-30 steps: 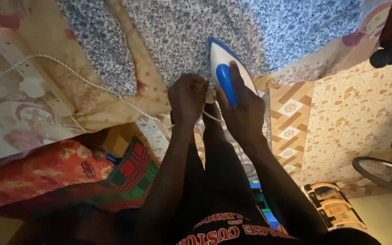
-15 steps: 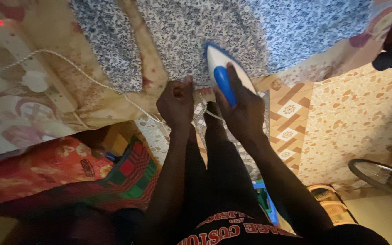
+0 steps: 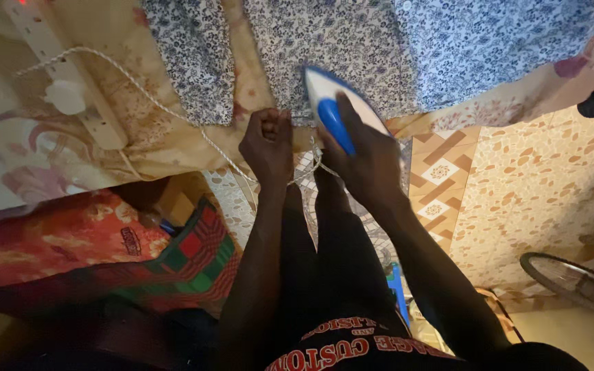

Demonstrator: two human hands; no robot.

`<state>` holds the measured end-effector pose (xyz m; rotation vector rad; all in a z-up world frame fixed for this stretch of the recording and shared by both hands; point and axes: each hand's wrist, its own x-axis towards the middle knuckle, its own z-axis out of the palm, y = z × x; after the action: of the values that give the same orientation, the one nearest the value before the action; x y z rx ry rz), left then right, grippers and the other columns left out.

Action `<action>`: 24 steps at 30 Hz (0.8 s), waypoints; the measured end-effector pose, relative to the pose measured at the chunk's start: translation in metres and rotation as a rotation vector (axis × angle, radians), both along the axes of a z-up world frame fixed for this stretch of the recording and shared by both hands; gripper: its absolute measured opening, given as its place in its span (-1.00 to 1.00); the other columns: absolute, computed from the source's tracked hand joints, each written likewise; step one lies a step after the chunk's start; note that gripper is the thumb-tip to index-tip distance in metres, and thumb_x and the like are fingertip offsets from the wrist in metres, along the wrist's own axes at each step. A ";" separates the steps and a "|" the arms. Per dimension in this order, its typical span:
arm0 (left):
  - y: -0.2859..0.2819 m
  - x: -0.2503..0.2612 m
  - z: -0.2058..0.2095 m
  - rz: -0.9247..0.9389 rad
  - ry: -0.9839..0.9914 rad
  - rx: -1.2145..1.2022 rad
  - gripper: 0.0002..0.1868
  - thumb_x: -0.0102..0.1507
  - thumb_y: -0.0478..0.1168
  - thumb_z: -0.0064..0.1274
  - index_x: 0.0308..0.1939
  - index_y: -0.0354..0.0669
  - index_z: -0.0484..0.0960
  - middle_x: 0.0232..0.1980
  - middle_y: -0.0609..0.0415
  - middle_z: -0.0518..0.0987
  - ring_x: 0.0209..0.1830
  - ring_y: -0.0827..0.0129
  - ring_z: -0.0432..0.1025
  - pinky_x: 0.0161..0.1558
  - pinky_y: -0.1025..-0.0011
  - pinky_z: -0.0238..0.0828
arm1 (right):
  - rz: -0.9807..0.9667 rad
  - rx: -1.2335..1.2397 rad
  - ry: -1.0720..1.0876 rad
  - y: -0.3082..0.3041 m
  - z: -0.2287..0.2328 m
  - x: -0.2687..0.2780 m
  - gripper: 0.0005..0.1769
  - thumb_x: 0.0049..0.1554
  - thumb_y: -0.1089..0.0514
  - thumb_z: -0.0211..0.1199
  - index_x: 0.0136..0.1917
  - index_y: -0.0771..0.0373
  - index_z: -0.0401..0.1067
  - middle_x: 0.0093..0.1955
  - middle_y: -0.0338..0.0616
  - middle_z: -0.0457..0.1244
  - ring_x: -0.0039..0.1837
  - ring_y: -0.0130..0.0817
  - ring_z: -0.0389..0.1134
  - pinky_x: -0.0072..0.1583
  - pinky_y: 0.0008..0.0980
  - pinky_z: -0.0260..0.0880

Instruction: The person irons a patterned shirt using an iron on a bed, moving the iron across the fabric by hand before picking up and folding the shirt.

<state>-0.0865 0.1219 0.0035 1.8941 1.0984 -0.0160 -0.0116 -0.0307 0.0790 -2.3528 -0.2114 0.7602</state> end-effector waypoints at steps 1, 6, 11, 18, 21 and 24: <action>0.000 -0.001 -0.001 -0.017 -0.002 -0.012 -0.81 0.29 -0.16 0.26 -0.20 -0.22 0.65 -0.42 0.12 0.62 -0.45 0.50 0.49 -0.37 0.49 0.43 | 0.002 0.000 0.000 0.008 -0.004 0.002 -0.25 0.25 -0.13 0.34 0.59 0.08 0.20 -0.09 0.10 0.43 -0.08 0.03 0.50 -0.06 -0.08 0.47; 0.001 0.001 0.007 0.008 -0.036 -0.062 -0.80 0.32 -0.16 0.23 -0.21 -0.22 0.63 -0.41 0.11 0.63 -0.43 0.49 0.51 -0.33 0.48 0.43 | 0.059 -0.058 0.145 0.018 -0.005 0.001 -0.22 0.22 -0.10 0.32 0.62 0.09 0.18 -0.15 0.14 0.41 -0.15 0.08 0.47 -0.10 -0.01 0.42; 0.000 0.027 0.032 -0.051 0.314 0.023 -0.78 0.34 -0.10 0.22 -0.13 -0.18 0.64 -0.30 0.00 0.64 -0.31 0.30 0.53 -0.22 0.32 0.43 | -0.052 0.031 0.100 -0.031 0.021 -0.011 -0.35 0.24 -0.06 0.35 0.53 0.12 0.32 -0.09 0.13 0.43 -0.15 -0.11 0.52 -0.09 -0.17 0.52; -0.070 0.130 -0.013 -0.677 -0.531 0.367 -0.51 0.50 -0.06 -0.04 0.43 -0.23 0.37 0.46 -0.14 0.43 0.48 0.08 0.29 0.50 0.12 0.13 | -0.320 0.003 -0.298 -0.093 0.003 0.061 -0.52 0.50 0.03 0.24 0.53 0.32 0.26 -0.25 -0.14 0.40 -0.25 -0.41 0.47 -0.01 -0.33 0.52; -0.082 0.186 -0.050 -0.859 -0.612 0.508 -0.52 0.50 -0.05 -0.02 0.41 -0.23 0.41 0.43 -0.13 0.43 0.49 0.02 0.28 0.53 0.03 0.11 | -0.455 -0.008 -0.233 -0.103 -0.026 0.104 -0.57 0.51 -0.09 0.29 0.44 0.24 0.46 -0.19 -0.10 0.39 -0.19 -0.31 0.51 -0.11 -0.28 0.50; -0.082 0.197 -0.062 -0.978 -0.508 0.459 -0.49 0.49 0.05 0.04 0.38 -0.20 0.47 0.39 -0.13 0.45 0.46 -0.08 0.29 0.51 -0.06 0.11 | -0.340 -0.250 -0.467 -0.115 -0.047 0.111 -0.55 0.50 -0.07 0.35 0.41 0.29 0.40 0.05 0.05 0.45 -0.07 -0.08 0.51 0.08 -0.15 0.52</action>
<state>0.1109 0.0403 -0.0585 2.4801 -0.2466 0.1679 0.0996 -0.1459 0.0325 -2.6795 0.0951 0.0702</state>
